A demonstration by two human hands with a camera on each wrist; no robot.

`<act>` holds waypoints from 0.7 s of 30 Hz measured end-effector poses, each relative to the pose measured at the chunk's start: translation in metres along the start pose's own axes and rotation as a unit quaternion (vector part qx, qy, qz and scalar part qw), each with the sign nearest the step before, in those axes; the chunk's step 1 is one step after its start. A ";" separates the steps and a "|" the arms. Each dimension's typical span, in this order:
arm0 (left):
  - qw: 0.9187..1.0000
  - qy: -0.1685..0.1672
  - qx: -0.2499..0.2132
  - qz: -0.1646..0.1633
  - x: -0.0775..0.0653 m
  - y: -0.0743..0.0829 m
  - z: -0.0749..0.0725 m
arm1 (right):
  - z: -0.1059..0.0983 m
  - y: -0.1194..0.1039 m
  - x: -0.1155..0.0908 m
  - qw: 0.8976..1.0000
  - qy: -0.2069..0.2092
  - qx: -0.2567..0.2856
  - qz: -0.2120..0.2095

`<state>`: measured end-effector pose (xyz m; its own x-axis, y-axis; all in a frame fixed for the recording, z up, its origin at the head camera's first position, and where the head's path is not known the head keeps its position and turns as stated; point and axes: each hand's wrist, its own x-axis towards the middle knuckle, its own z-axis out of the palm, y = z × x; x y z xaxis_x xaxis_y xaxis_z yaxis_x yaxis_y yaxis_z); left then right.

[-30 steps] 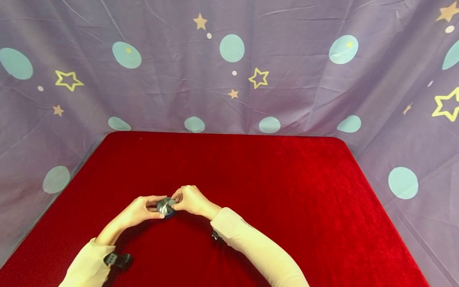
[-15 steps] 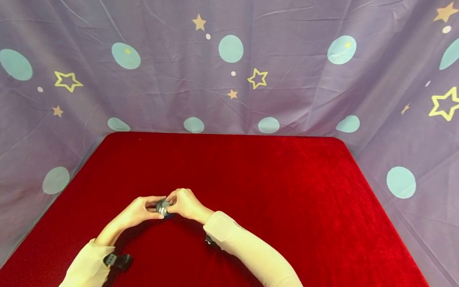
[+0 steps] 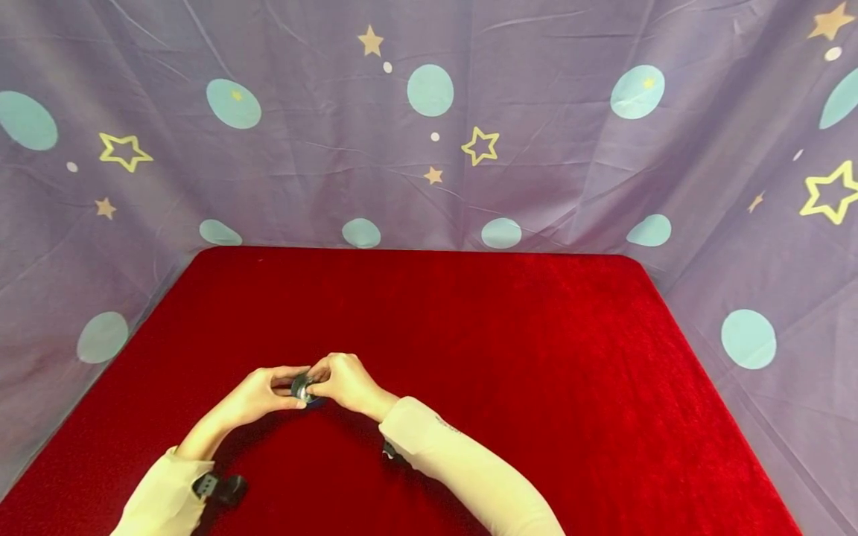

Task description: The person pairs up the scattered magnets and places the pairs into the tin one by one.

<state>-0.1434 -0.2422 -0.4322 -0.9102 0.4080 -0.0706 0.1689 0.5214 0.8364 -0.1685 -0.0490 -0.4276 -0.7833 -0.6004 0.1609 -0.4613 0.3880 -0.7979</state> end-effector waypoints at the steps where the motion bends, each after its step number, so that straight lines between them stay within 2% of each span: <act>1: 1.000 0.000 0.001 0.001 0.000 0.000 0.000 | -0.001 0.000 -0.001 1.000 0.001 0.003 -0.001; 9: 1.000 0.015 0.025 0.005 -0.001 0.003 0.001 | -0.018 0.004 -0.016 0.999 0.000 0.035 0.001; 16: 0.998 0.038 0.053 0.014 -0.005 0.007 0.001 | -0.035 0.008 -0.031 1.000 0.001 0.016 -0.018; 21: 0.997 0.057 0.060 0.008 -0.010 0.006 0.002 | -0.049 0.011 -0.043 1.000 0.003 0.000 -0.027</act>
<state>-0.1324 -0.2418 -0.4269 -0.9430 0.3327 0.0112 0.2223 0.6042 0.7652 -0.1607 0.0152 -0.4152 -0.7595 -0.6163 0.2082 -0.5040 0.3551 -0.7873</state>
